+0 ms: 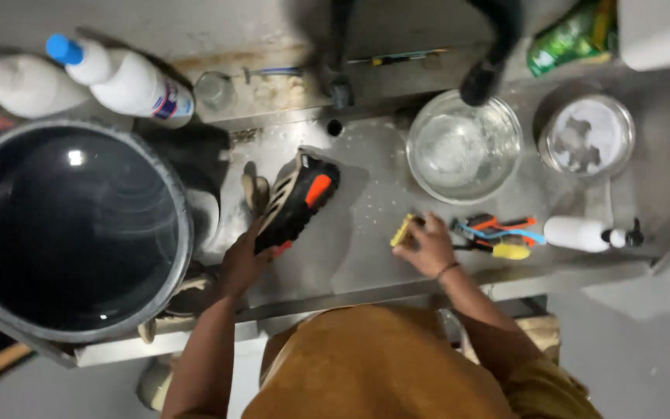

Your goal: The person scrubs a black and orange sneaker with a yellow sponge under running water in a stainless steel sink. They rinse the shoe, wipe their apron with a pink cloth, and continue scrubbing different areas of the shoe with the sponge and a brush.

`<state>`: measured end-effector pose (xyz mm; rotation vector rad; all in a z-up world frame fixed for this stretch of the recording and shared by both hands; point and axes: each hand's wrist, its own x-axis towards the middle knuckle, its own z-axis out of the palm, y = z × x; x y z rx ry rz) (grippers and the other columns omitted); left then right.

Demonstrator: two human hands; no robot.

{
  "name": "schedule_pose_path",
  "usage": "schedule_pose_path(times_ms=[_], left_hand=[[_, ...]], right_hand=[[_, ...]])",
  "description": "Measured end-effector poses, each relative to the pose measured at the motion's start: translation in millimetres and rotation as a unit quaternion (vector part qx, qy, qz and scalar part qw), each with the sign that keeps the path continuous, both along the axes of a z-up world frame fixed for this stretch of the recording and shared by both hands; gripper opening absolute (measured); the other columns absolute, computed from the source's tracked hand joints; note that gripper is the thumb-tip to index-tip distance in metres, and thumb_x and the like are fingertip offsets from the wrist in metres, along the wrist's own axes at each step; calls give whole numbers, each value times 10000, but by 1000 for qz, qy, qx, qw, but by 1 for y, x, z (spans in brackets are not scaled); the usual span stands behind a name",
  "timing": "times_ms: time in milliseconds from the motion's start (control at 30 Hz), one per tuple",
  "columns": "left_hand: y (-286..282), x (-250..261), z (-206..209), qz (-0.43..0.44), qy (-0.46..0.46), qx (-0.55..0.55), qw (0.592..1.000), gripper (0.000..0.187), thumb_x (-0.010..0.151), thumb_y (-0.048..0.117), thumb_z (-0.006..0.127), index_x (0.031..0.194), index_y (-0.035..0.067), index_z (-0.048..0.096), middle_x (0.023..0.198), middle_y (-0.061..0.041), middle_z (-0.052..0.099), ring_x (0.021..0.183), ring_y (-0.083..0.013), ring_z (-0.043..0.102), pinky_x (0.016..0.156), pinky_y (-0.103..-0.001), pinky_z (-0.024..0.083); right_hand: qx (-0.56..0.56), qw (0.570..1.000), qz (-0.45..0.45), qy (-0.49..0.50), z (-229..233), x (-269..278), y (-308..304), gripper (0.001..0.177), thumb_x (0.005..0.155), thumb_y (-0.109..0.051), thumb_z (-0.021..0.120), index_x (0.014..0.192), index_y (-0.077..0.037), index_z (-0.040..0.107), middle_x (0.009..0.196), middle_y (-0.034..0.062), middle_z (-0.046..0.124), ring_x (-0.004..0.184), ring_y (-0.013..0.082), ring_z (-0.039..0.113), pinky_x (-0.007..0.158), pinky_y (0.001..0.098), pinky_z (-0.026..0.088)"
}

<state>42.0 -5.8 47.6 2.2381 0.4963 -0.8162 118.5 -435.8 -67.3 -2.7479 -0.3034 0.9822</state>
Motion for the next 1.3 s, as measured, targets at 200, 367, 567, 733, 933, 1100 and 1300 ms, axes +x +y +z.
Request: schedule_pose_path(times_ms=[200,367,567,733,933,1100,1300], left_hand=[[-23,6,46,204,46,-155,965,796,774,475,652,1502,198,485,1369,-52,657,1270,-201,596,1045,-342,456],[-50,0,22,283,-69,-296,910,573,917,396,609,1384,64,590,1340,-69,684,1222,-147,623,1093,-314,485],[-78,6,41,288,1,-230,929,468,870,369,676,1244,87,679,1132,-47,748,1003,-161,706,863,-303,560],[-88,2,69,197,86,-120,969,815,829,639,528,1562,341,334,1453,16,566,904,-269,733,325,-335,396],[-119,-15,31,293,0,-206,934,858,840,722,382,1599,326,320,1492,-23,574,1089,-230,697,406,-301,441],[-151,-5,51,365,-70,-216,903,757,1020,697,363,1583,192,382,1353,-335,578,1060,-416,687,760,-397,669],[-154,15,80,381,-59,-271,882,818,1034,628,293,1628,74,201,1590,-343,307,1416,-491,426,936,-536,612]], right_hand=[[-36,800,-307,-514,12,14,-191,1074,948,-313,885,1563,136,128,1614,362,183,1518,552,226,1290,566,137],[102,850,-331,-397,66,24,-230,835,1087,-330,691,1621,-87,97,1637,263,123,1435,619,70,1176,694,266],[212,811,-327,-436,46,21,-264,874,1121,-32,674,1632,-218,-10,1552,296,527,1278,443,633,1079,485,496],[224,802,-231,-503,61,47,-261,579,1209,-250,536,1619,-108,153,1488,326,526,1258,516,622,1025,513,511],[485,719,-94,-489,108,60,-145,978,870,-619,381,1641,-67,145,1670,235,213,1492,442,289,1183,526,314],[693,684,-213,-85,47,42,-10,625,1162,-248,449,1656,-308,72,1095,204,653,1096,289,699,1135,495,512],[447,890,-17,-84,97,32,108,538,973,-252,706,1478,-188,532,1297,150,681,1178,324,673,989,436,567]])
